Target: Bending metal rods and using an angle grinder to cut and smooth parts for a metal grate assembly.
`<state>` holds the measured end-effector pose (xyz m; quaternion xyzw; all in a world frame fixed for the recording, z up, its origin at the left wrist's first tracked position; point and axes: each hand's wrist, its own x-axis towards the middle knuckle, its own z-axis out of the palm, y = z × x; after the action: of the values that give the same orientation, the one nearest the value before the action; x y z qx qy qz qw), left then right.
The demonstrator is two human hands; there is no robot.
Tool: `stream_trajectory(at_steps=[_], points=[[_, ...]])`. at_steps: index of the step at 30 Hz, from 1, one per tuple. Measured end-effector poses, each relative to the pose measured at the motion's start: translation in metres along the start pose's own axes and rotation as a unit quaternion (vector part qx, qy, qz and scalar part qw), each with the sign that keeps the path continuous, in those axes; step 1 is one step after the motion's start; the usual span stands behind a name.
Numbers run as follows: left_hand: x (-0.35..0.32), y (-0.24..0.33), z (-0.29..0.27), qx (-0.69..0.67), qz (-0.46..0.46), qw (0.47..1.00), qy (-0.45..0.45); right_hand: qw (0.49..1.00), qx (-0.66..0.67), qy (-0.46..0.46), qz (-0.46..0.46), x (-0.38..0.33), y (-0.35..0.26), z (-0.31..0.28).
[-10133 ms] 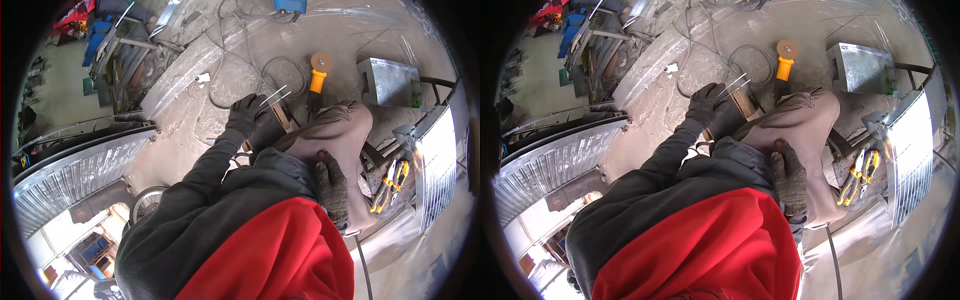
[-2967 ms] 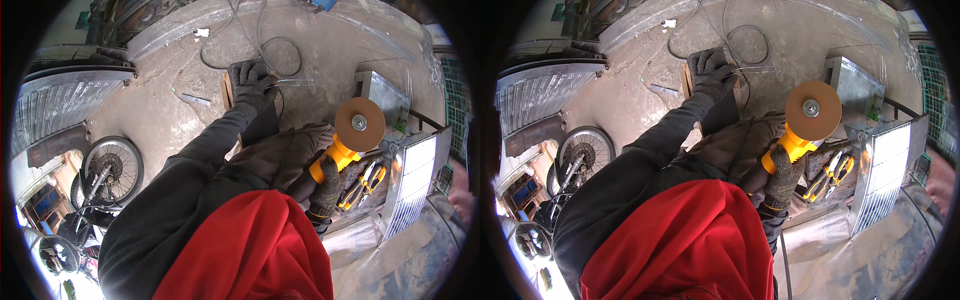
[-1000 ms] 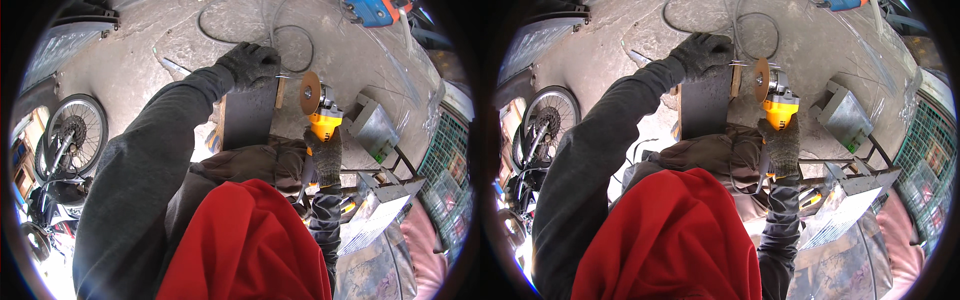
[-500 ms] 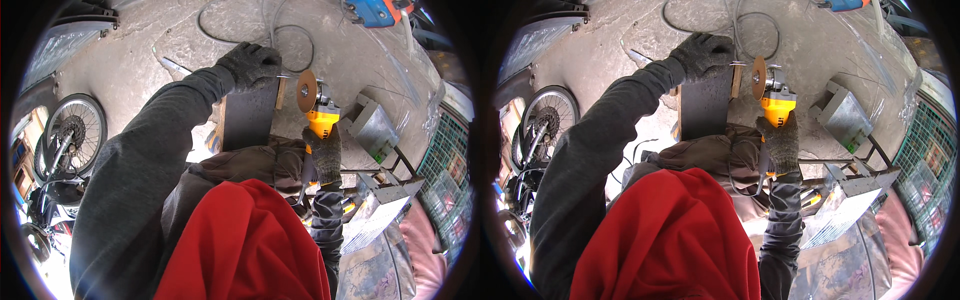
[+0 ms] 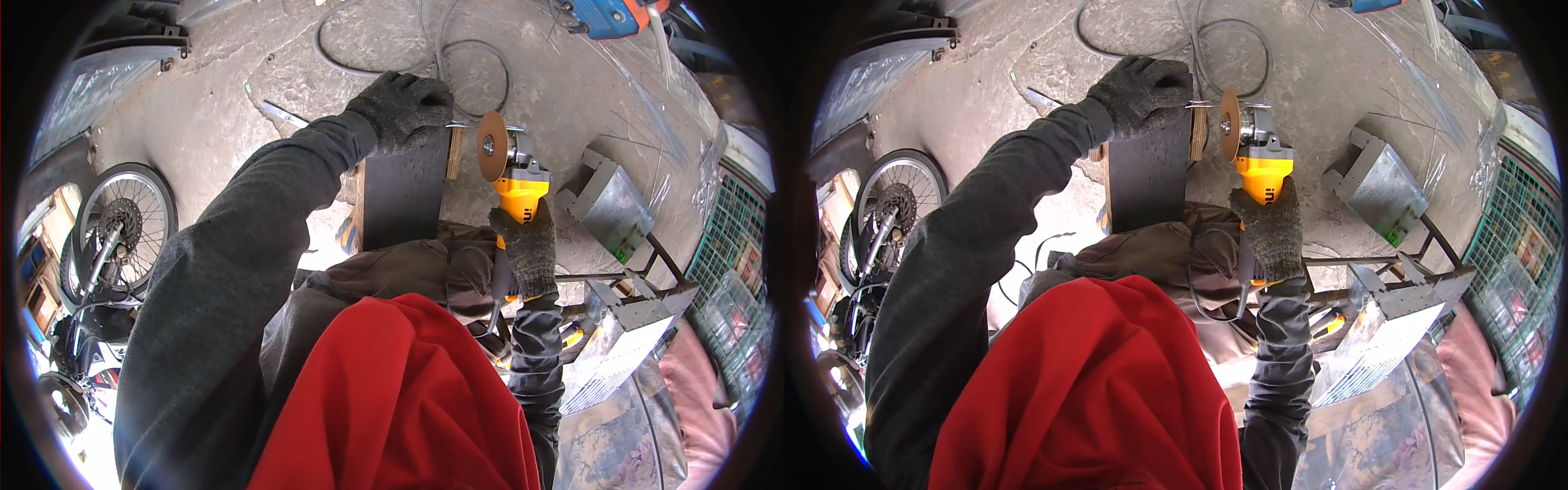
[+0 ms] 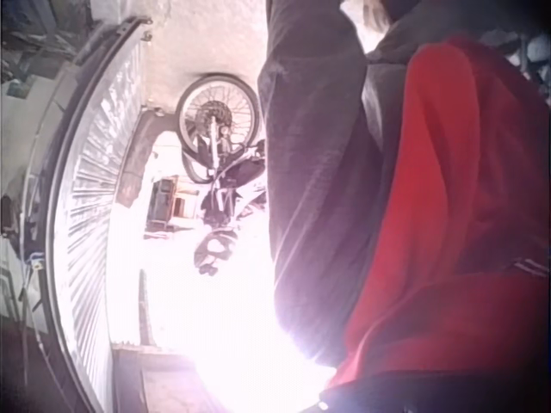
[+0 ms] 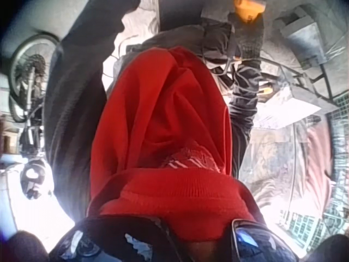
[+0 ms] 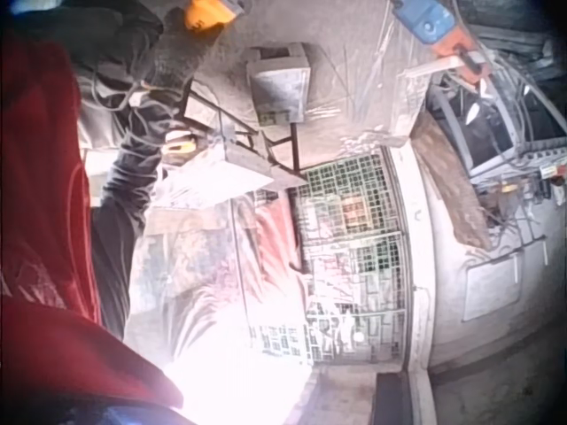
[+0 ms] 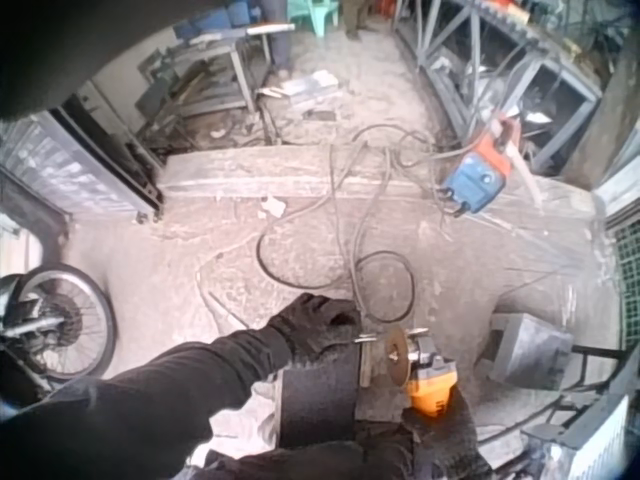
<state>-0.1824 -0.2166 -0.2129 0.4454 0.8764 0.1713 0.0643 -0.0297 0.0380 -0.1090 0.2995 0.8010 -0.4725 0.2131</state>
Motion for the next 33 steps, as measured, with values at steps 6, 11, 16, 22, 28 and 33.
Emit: stream_trajectory(at_steps=[6,11,16,22,28,33], points=[[0.0,0.001,-0.003,0.004,-0.006,1.0,-0.006,1.0,-0.017,0.0,-0.006,0.002,0.001,-0.001],[-0.001,-0.004,0.0,-0.006,-0.005,1.0,-0.021,1.0,-0.01,-0.009,0.026,0.002,-0.004,0.0],[0.0,-0.001,0.001,0.001,-0.008,1.0,-0.013,1.0,-0.004,-0.004,0.017,-0.001,0.0,-0.002],[0.0,0.001,-0.005,-0.005,-0.023,0.999,-0.039,1.0,-0.003,-0.008,0.006,-0.001,0.0,-0.002],[0.0,-0.002,0.001,-0.005,-0.008,1.0,-0.022,1.0,-0.008,-0.003,0.012,0.0,0.004,-0.002],[-0.002,-0.003,0.002,-0.007,-0.009,1.0,-0.011,1.0,-0.025,0.004,0.015,-0.001,0.003,-0.002]])
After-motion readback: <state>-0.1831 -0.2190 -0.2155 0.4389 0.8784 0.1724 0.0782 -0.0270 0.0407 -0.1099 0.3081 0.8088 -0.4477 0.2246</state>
